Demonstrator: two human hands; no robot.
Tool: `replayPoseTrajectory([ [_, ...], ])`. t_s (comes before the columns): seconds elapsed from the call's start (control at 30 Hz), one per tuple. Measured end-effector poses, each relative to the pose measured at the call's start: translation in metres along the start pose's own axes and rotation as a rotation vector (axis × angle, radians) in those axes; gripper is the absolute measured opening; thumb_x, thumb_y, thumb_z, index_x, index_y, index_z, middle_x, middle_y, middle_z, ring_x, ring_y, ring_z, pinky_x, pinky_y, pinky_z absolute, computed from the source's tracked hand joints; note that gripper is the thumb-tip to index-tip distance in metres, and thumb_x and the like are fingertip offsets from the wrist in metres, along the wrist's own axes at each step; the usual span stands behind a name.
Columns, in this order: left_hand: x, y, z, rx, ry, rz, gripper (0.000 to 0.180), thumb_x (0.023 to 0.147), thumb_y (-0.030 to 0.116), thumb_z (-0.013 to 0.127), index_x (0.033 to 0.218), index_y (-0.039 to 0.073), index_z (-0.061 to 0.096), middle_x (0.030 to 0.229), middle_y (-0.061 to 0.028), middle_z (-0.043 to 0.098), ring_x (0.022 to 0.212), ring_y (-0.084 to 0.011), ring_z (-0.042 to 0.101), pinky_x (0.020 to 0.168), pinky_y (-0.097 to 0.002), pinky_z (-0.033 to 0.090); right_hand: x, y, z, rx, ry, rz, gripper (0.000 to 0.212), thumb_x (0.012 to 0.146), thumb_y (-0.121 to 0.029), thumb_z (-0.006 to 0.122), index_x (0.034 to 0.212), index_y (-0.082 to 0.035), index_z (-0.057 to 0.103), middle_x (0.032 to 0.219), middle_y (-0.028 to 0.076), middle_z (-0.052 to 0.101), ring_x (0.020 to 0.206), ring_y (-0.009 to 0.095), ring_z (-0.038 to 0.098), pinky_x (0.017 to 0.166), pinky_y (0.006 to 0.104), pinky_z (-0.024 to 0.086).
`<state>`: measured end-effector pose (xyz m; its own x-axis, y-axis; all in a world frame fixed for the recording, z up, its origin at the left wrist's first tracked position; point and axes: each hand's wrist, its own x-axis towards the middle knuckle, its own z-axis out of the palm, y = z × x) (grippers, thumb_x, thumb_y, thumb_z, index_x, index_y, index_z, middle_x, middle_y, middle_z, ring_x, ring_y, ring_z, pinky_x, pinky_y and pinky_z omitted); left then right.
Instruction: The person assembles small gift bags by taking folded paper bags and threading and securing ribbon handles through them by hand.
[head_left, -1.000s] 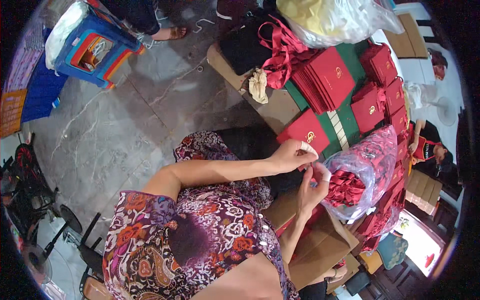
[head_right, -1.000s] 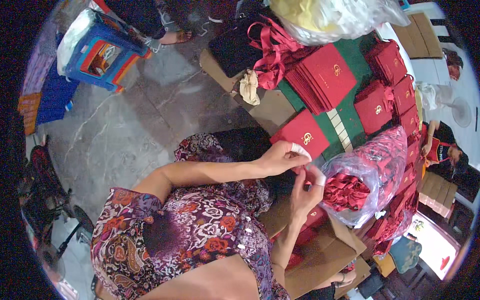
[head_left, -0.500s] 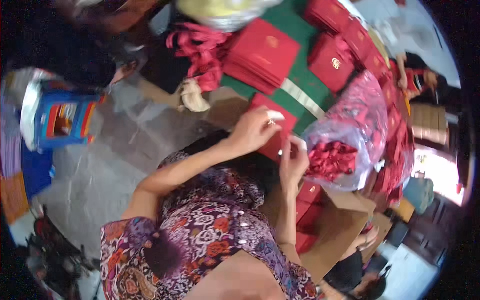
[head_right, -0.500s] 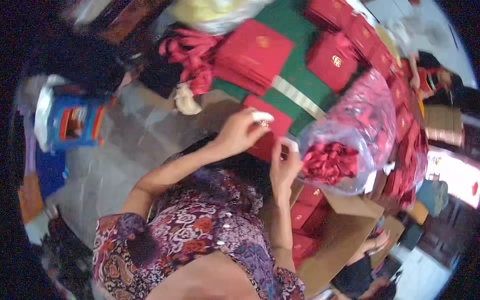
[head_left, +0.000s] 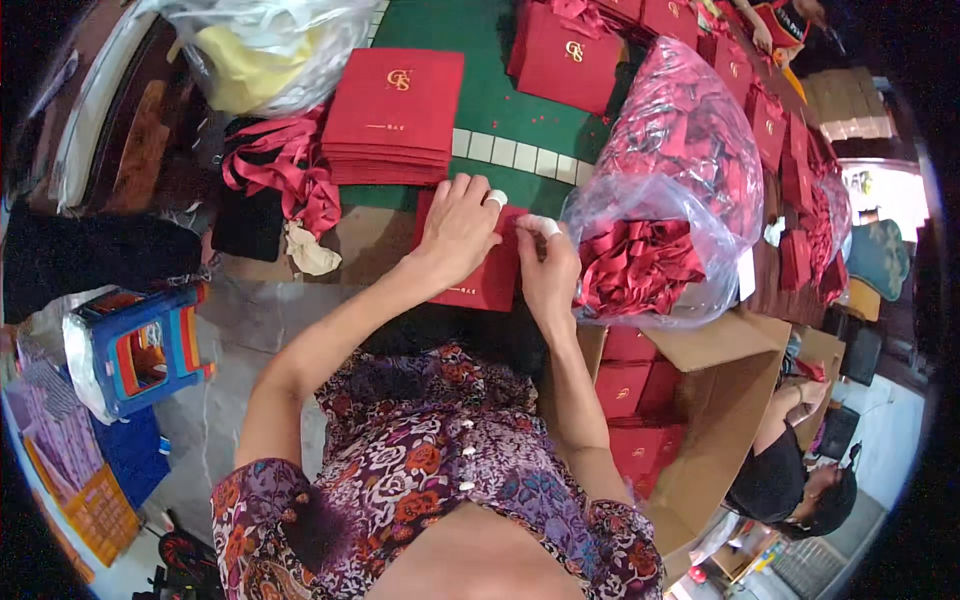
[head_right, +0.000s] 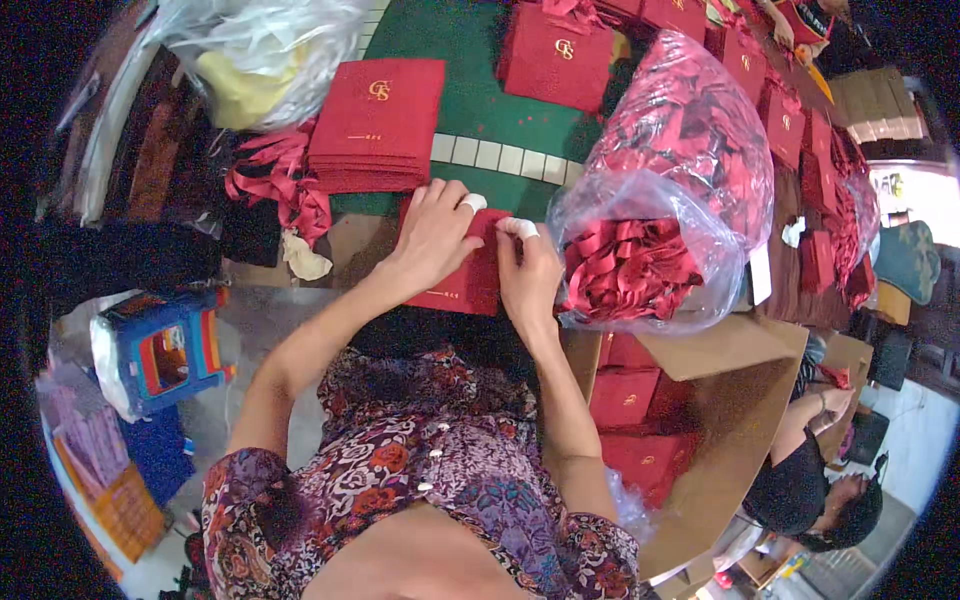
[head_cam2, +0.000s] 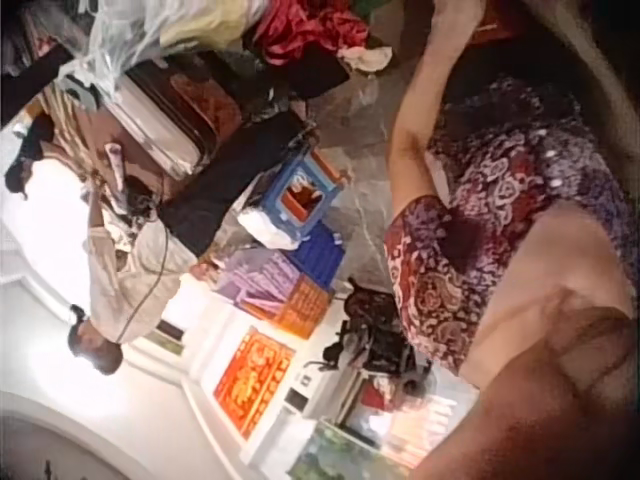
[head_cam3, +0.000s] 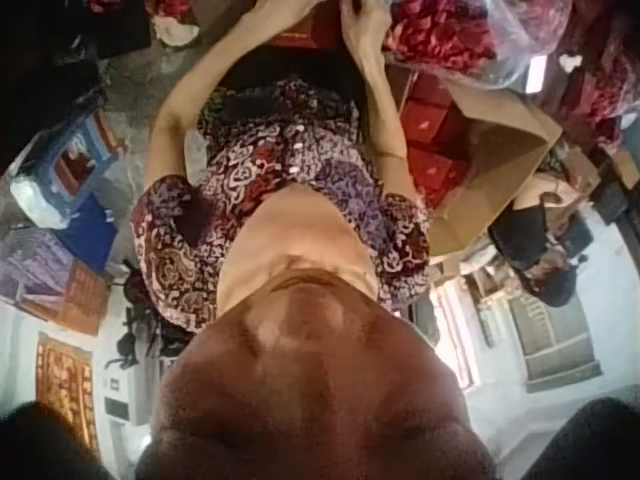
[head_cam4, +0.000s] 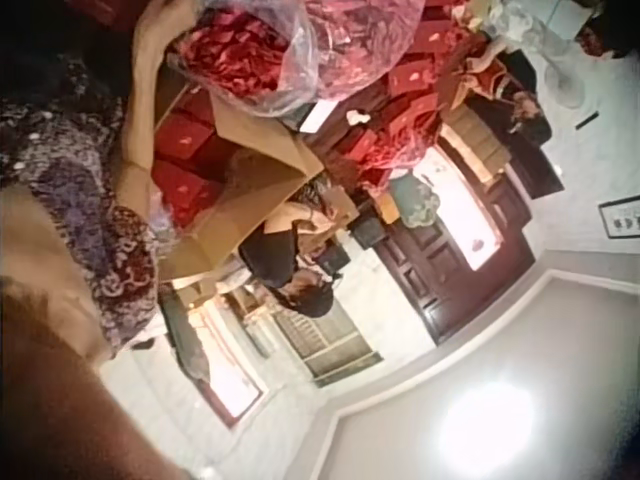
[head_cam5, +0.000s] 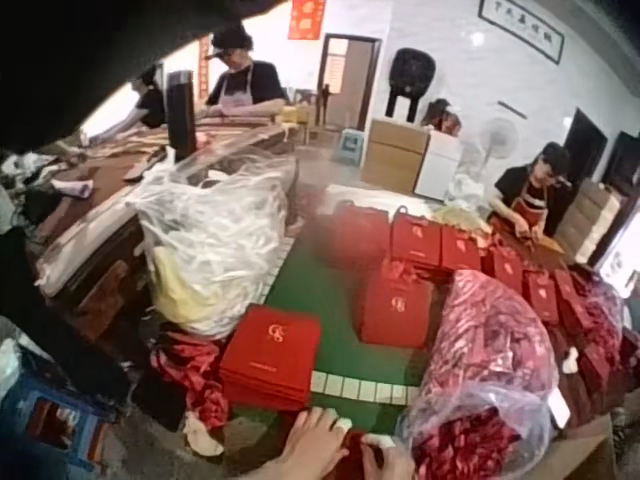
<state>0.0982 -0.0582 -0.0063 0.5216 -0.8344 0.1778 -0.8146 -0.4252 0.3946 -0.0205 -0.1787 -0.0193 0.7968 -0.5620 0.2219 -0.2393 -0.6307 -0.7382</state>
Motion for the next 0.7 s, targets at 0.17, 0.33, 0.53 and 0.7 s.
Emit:
replayPoseTrajectory([
  [0.17, -0.002, -0.004, -0.007, -0.167, -0.022, -0.051, 0.034, 0.073, 0.018, 0.08, 0.101, 0.005, 0.065, 0.099, -0.0121, 0.065, 0.099, -0.0305, 0.057, 0.086, -0.0428, 0.041, 0.0, -0.013, -0.002, 0.109, -0.036, 0.097, 0.012, 0.089, -0.008, 0.069, 0.1, -0.003, 0.069, 0.091, 0.017, 0.068, 0.082, 0.032, 0.069, 0.071, 0.0386, 0.053],
  [0.33, -0.003, -0.013, -0.006, -0.404, -0.053, -0.142, 0.024, 0.077, 0.01, 0.073, 0.1, 0.008, 0.067, 0.089, -0.0106, 0.071, 0.089, -0.0309, 0.061, 0.085, -0.0432, 0.042, 0.0, -0.023, -0.001, 0.122, -0.061, 0.098, 0.012, 0.087, -0.009, 0.07, 0.097, -0.003, 0.07, 0.092, 0.016, 0.07, 0.081, 0.031, 0.07, 0.071, 0.0382, 0.054],
  [0.53, -0.009, -0.004, -0.009, -0.394, -0.031, -0.155, 0.018, 0.08, 0.009, 0.07, 0.098, 0.007, 0.069, 0.089, -0.0118, 0.072, 0.087, -0.0318, 0.063, 0.081, -0.0443, 0.044, 0.002, -0.03, -0.006, 0.148, -0.087, 0.184, 0.013, 0.085, -0.01, 0.07, 0.095, -0.001, 0.07, 0.086, 0.016, 0.072, 0.078, 0.029, 0.072, 0.071, 0.0364, 0.056],
  [0.7, -0.017, 0.004, -0.015, -0.353, 0.037, -0.205, 0.018, 0.083, 0.009, 0.068, 0.1, 0.006, 0.069, 0.089, -0.0132, 0.071, 0.087, -0.034, 0.064, 0.079, -0.0449, 0.047, 0.003, -0.043, -0.004, 0.135, -0.093, 0.238, 0.013, 0.085, -0.007, 0.072, 0.094, 0.002, 0.068, 0.08, 0.009, 0.072, 0.071, 0.014, 0.069, 0.068, 0.0295, 0.055],
])
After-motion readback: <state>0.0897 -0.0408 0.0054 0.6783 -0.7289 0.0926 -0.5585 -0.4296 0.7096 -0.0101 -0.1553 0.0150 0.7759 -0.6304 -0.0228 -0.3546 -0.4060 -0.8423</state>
